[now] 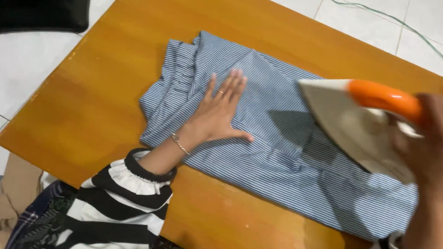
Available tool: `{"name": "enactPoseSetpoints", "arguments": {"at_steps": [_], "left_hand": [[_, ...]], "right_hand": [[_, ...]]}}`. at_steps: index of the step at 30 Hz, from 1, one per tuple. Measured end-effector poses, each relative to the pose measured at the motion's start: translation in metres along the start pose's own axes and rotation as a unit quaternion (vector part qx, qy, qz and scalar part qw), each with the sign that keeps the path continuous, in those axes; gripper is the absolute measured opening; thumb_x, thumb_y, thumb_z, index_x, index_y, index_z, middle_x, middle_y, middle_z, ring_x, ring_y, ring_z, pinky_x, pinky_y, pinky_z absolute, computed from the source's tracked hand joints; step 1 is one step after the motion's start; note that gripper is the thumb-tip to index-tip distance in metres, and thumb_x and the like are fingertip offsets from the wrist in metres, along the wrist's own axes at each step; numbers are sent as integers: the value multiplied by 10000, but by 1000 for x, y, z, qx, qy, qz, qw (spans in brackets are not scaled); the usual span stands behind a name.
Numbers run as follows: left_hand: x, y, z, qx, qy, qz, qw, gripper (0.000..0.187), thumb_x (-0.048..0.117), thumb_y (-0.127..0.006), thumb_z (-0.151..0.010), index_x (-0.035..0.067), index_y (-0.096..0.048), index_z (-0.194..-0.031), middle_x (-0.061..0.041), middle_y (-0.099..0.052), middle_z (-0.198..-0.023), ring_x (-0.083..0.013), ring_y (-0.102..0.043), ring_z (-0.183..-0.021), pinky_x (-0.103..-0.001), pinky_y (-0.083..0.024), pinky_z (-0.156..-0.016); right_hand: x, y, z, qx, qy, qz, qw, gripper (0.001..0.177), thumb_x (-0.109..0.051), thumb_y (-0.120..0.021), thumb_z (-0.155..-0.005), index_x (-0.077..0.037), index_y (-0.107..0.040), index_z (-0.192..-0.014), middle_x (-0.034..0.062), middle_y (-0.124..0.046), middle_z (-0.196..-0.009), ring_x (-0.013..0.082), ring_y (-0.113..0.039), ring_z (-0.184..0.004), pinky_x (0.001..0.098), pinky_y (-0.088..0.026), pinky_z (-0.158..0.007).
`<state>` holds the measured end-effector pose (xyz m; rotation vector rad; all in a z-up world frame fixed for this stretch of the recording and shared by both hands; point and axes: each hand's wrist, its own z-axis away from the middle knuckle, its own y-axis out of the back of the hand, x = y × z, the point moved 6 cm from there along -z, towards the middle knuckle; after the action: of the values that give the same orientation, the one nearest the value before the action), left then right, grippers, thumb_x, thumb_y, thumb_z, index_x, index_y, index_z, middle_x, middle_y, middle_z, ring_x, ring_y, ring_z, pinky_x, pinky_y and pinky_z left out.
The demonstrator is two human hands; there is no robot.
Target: Ironing and folding a blue and white striped shirt on a wooden table
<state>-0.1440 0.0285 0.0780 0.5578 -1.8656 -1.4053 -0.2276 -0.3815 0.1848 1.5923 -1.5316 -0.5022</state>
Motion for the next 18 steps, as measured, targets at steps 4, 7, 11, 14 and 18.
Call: {"name": "enactPoseSetpoints", "arguments": {"at_steps": [4, 7, 11, 14, 18], "left_hand": [[-41, 13, 9, -56, 77, -12, 995, 1553, 906, -733, -544, -56, -124, -1600, -281, -70, -1690, -377, 23, -1585, -684, 102, -1202], [-57, 15, 12, -86, 105, -4, 991, 1610, 875, -785, -511, -61, -61, -1603, -292, -8, -1689, -374, 91, -1579, -693, 127, -1187], [-66, 9, 12, -128, 132, 6, 983, 1617, 905, -752, -516, -28, -16, -1613, -245, 67, -1700, -352, 158, -1572, -696, 171, -1174], [-68, 8, 12, -154, 155, 1, 976, 1636, 926, -731, -511, -10, 24, -1619, -226, 128, -1698, -346, 211, -1559, -700, 205, -1156], [-72, 1, 14, -175, 183, -7, 967, 1628, 941, -705, -525, 11, 57, -1622, -208, 171, -1694, -345, 251, -1545, -705, 235, -1140]], "right_hand": [[-135, 15, -72, -6, 34, -5, 999, 473, -453, -840, -784, -247, -670, -1175, 10, -684, -997, 284, -724, -864, 389, -575, -724], [-165, -18, -91, -28, 48, -4, 998, 430, -509, -756, -759, -314, -600, -1109, -51, -633, -932, 239, -713, -812, 373, -574, -662], [-205, -24, -109, -37, 64, -19, 997, 422, -495, -780, -743, -286, -593, -1058, -50, -636, -875, 227, -727, -798, 352, -577, -629], [-218, -37, -113, -79, 72, -63, 992, 436, -481, -808, -758, -235, -625, -1068, -31, -669, -866, 250, -743, -776, 364, -596, -650], [-218, -56, -119, -159, 48, -84, 983, 527, -548, -795, -746, -219, -570, -1091, 11, -662, -920, 369, -737, -793, 487, -596, -681]]}}
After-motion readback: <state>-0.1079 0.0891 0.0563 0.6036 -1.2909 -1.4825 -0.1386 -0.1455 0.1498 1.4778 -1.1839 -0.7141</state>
